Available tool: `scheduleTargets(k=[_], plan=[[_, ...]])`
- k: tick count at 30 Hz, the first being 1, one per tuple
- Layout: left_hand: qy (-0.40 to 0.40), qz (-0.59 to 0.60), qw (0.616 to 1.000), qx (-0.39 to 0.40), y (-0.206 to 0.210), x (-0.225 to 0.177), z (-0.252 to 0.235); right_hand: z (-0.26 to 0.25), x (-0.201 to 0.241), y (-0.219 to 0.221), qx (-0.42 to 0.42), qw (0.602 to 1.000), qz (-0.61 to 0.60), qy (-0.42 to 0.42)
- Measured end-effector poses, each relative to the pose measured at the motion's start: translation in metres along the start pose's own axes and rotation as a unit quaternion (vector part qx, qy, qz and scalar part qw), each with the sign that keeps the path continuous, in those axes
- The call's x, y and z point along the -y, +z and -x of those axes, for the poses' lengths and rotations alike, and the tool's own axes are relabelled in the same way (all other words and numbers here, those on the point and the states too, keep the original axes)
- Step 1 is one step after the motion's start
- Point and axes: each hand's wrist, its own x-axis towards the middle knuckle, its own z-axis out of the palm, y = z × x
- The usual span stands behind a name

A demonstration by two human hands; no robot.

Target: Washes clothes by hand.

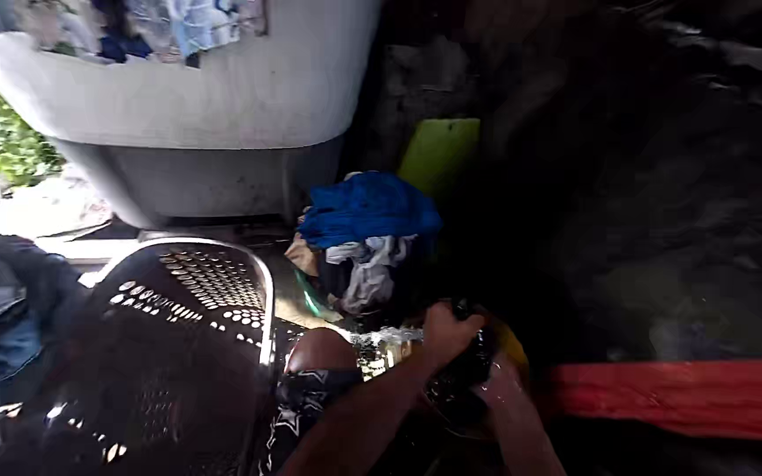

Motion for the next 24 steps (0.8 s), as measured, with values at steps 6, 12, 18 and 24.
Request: scheduleTargets(k=[6, 12, 18, 24], plan=[[-0.120, 0.055, 0.989, 0.070, 0.015, 0.002, 0.000, -0.045, 0.027, -0.059, -0.129, 0.971, 0.180, -0.085], [-0.103, -0.119, 0.974, 0.160, 0.011, 0.032, -0.025, -0.021, 0.064, -0.170, -0.160, 0.838, 0.469, -0.229], [-0.120, -0.118, 0.973, 0.155, 0.024, 0.041, -0.030, 0.096, 0.025, -0.298, -0.264, 0.845, 0.425, -0.188], [-0.123, -0.167, 0.957, 0.202, 0.035, 0.055, -0.025, 0.250, -0.047, -0.384, -0.471, 0.854, 0.169, -0.143]])
